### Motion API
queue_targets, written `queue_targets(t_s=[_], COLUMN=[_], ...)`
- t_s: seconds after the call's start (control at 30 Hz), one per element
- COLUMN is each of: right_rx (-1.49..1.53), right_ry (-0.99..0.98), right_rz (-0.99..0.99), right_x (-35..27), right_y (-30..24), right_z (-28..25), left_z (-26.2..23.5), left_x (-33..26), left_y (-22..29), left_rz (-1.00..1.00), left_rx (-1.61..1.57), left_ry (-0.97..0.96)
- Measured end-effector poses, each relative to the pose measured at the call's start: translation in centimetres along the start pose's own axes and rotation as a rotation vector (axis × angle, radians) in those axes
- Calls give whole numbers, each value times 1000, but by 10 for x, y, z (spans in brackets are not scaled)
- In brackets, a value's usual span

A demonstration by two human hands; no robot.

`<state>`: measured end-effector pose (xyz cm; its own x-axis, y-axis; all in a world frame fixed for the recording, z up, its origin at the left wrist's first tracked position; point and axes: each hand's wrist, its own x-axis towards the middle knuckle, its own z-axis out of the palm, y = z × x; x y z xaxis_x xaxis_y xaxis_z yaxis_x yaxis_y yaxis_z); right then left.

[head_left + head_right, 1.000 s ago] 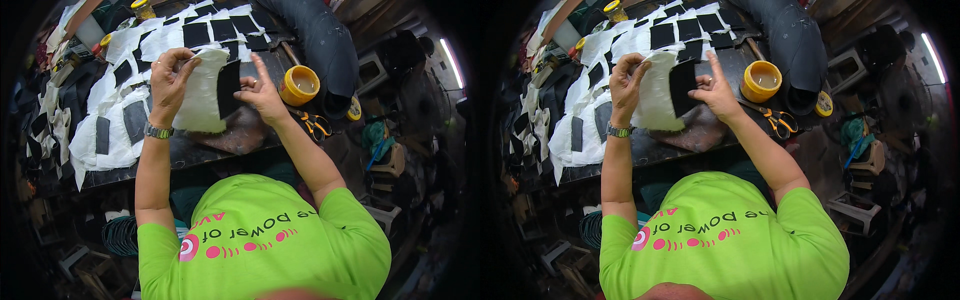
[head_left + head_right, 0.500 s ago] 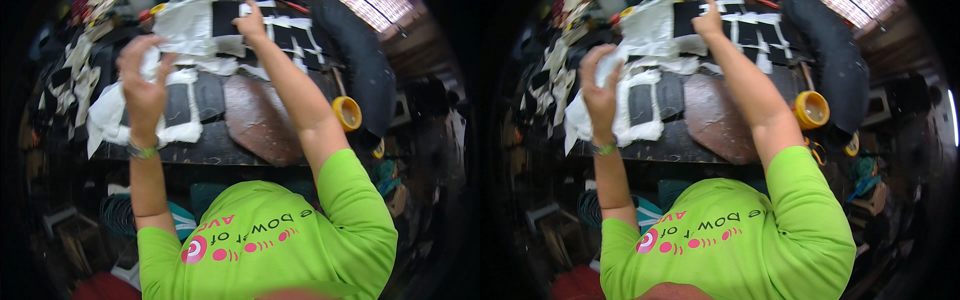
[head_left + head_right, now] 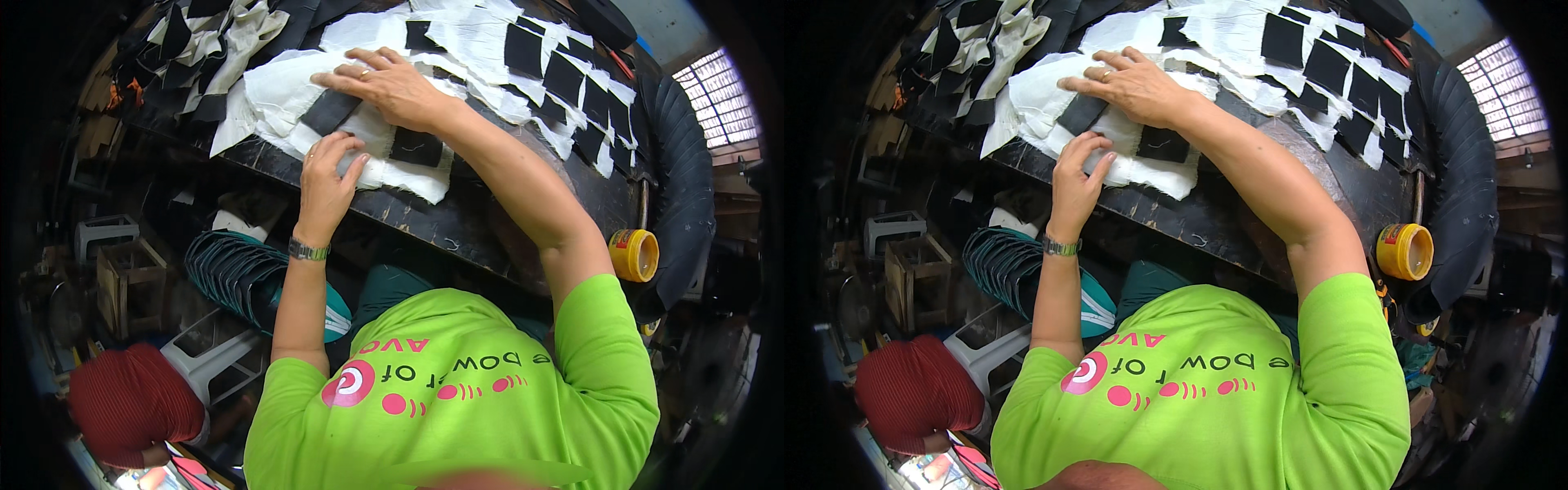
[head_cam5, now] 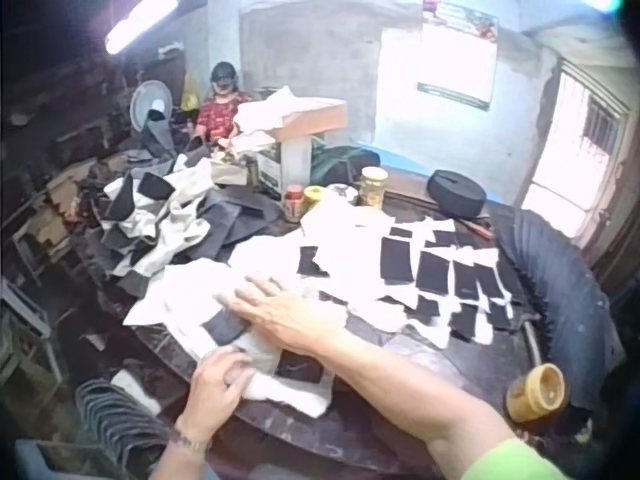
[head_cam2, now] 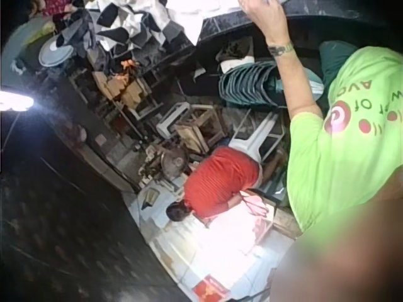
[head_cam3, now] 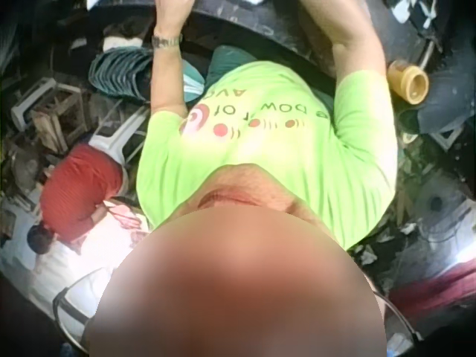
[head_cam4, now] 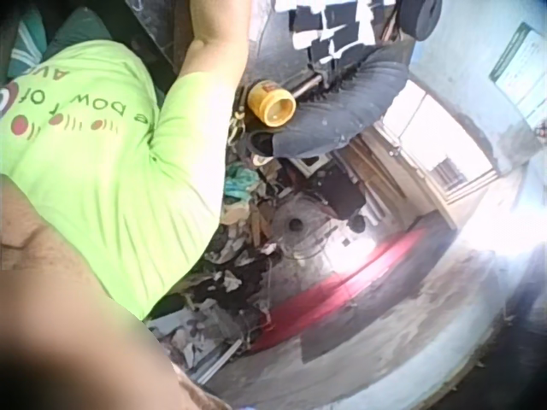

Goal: The person repeatedly applies adhesive from a yellow tub onto small black fabric patches and presses them onto larger white fabric pieces on a workbench. The person handles the patches one at a time, smoothing each after placement.

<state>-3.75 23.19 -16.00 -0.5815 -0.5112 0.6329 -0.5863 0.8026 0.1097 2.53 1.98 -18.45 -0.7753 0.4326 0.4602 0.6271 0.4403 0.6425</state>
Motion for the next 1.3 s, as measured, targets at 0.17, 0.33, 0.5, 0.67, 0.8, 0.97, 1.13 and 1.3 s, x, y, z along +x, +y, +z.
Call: queue_targets(t_s=[0.17, 0.33, 0.5, 0.67, 0.8, 0.97, 1.13, 1.3], right_rx=[77, 618, 1387, 1215, 979, 822, 396, -119], right_ry=[-236, 513, 696, 700, 782, 677, 129, 89], right_rz=[54, 375, 779, 959, 1285, 1537, 1569, 1208], right_x=[35, 88, 56, -87, -180, -240, -245, -266], right_y=[9, 22, 22, -25, -92, -138, -158, -133], right_z=[15, -13, -92, -170, -202, -232, -254, -322], left_z=[3, -1, -15, 13, 35, 67, 140, 162], left_x=[-1, 22, 47, 28, 20, 17, 14, 12], left_y=[-12, -16, -29, -9, 43, 117, 161, 156], left_rz=[47, -184, -367, -188, -168, 300, 523, 667], left_rx=[163, 87, -64, -609, -658, -487, -288, 119], left_ry=[-29, 7, 10, 195, 248, -151, -569, -633])
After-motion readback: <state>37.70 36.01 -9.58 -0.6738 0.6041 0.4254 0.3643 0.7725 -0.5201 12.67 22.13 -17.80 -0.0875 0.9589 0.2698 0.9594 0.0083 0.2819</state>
